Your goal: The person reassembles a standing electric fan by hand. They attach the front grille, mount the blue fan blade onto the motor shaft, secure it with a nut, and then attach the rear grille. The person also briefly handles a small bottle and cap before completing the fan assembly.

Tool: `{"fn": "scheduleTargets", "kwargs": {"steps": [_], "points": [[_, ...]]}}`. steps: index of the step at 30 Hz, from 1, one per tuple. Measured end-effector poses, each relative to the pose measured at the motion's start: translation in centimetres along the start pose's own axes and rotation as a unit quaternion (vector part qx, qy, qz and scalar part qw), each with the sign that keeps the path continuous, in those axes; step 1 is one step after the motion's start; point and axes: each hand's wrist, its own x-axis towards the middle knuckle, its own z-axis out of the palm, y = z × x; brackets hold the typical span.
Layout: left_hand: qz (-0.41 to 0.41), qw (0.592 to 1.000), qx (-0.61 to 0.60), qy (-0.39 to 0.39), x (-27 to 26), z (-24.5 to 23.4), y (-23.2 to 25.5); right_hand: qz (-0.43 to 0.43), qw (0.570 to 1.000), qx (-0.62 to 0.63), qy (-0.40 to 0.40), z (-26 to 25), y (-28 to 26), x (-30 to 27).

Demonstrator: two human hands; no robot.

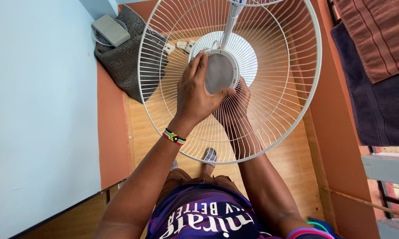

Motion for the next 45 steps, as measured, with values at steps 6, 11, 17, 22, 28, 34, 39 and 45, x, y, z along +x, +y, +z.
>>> {"fn": "scheduleTargets", "kwargs": {"steps": [6,11,17,22,28,34,39,45], "points": [[-0.05,0.986,-0.146,-0.057,-0.2,-1.3,-2.8,0.088,0.996,0.031,0.004,2.0,1.0,0.5],[-0.059,0.97,-0.213,-0.097,-0.2,-2.3,-4.9,0.128,0.991,0.041,-0.006,2.4,2.4,1.1],[-0.081,0.943,-0.297,-0.128,-0.7,-3.8,-6.1,0.118,0.991,-0.048,0.028,2.7,4.6,0.9],[-0.068,0.913,-0.395,-0.076,-1.8,-5.0,-6.2,0.081,0.963,-0.255,0.018,3.8,6.4,0.8],[-0.391,0.881,-0.219,-0.15,-0.9,-6.4,-7.9,0.081,0.98,-0.181,0.016,2.7,9.6,-0.6],[-0.332,0.852,-0.368,-0.168,-3.2,-7.5,-10.0,0.057,0.988,-0.142,0.023,-0.5,14.6,-1.9],[-0.02,0.999,-0.01,0.048,-7.7,-7.8,-8.4,0.015,0.992,-0.125,-0.026,-1.8,16.4,-1.9],[0.034,0.988,-0.147,0.014,-10.2,-9.3,-8.6,0.032,0.999,0.004,-0.006,-0.1,16.2,-2.8]]}}
